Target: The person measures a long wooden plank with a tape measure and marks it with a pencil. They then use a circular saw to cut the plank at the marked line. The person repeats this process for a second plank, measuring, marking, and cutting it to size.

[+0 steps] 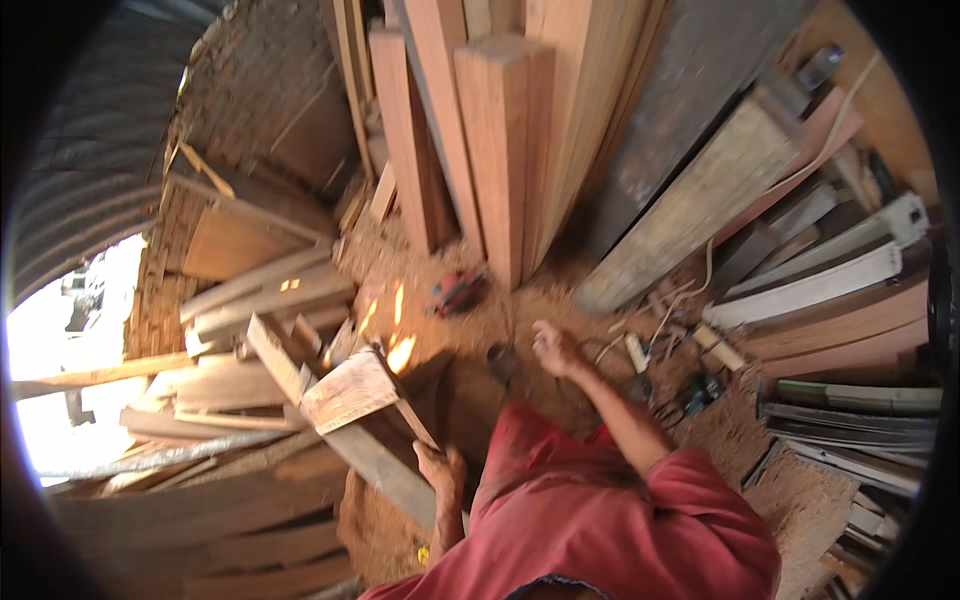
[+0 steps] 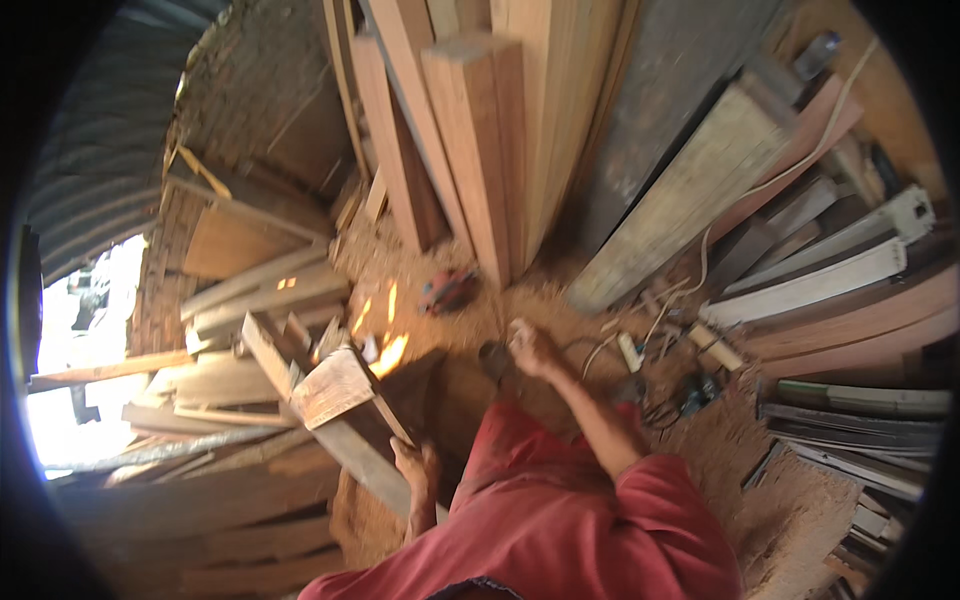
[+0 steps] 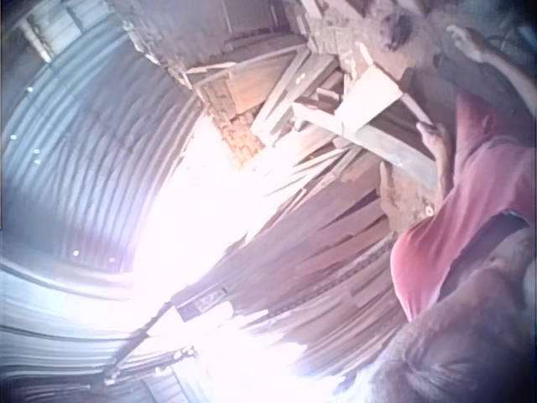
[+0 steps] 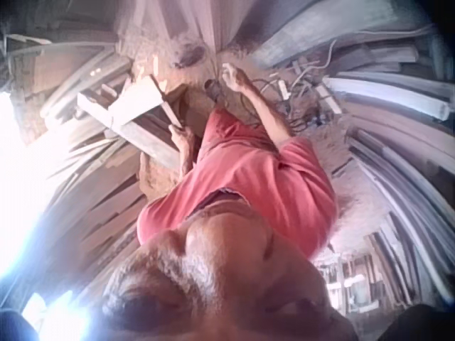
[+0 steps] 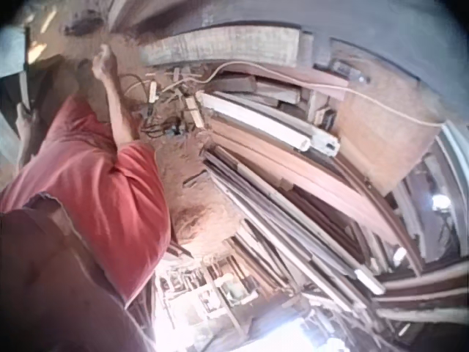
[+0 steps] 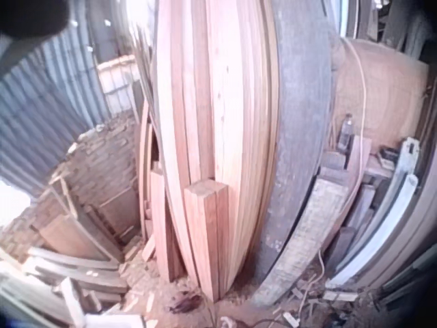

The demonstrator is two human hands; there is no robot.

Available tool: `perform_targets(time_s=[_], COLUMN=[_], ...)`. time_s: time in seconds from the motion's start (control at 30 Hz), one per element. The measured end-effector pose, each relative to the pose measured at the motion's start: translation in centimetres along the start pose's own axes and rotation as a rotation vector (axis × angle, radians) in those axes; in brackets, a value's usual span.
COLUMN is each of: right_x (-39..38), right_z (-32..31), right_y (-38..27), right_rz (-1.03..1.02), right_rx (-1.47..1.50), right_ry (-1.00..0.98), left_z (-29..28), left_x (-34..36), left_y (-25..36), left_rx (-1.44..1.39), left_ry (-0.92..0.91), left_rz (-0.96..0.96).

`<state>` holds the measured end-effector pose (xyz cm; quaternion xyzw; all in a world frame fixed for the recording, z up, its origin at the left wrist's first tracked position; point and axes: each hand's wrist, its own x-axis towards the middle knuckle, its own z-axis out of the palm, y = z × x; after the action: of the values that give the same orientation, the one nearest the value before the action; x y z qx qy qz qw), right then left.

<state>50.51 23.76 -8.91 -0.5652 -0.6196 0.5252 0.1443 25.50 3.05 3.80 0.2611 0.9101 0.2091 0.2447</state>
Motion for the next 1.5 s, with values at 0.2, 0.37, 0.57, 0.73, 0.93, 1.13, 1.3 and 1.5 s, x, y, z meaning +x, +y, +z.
perform_targets(time_s=[0.2, 0.37, 0.57, 0.73, 0.93, 1.13, 1.3, 1.5], right_x=[-1.4, -6.4, -11.4, -10.7, -11.8, -10.8, -13.2, -11.4], right_z=[-2.8, -7.1, -6.8, -3.4, -5.8, -6.3, -5.5, -2.6], right_y=[-5.9, -9.6, -9.7, -8.1, -14.8, -7.4, -9.7, -9.8], right_rz=[-0.118, -0.075, -0.132, -0.188, 0.089, 0.152, 0.278, 0.363], right_rx=[0.041, -0.218, -0.629, -0.632, -0.318, -0.318, -0.369, -0.399], right_ry=[0.16, 0.38, 0.109, -0.014, -0.105, 0.064, -0.012, -0.023], left_z=[-1.6, 0.9, 4.0, 3.8, 4.2, 1.7, -4.0, -9.8], left_x=[0.6, 3.6, 6.2, 4.3, 7.7, 11.0, 16.9, 23.7], left_y=[8.9, 12.0, 14.8, 18.6, 19.7, 23.5, 20.7, 9.4], left_rx=[0.12, 0.214, 0.426, 0.557, 0.431, 0.075, 0.057, 0.153], left_ry=[-0.287, -0.592, -0.961, -1.167, -0.904, -0.592, -0.381, 0.103], left_rz=[0.47, 0.6, 0.818, 0.988, 1.213, 1.174, 0.854, 0.657])
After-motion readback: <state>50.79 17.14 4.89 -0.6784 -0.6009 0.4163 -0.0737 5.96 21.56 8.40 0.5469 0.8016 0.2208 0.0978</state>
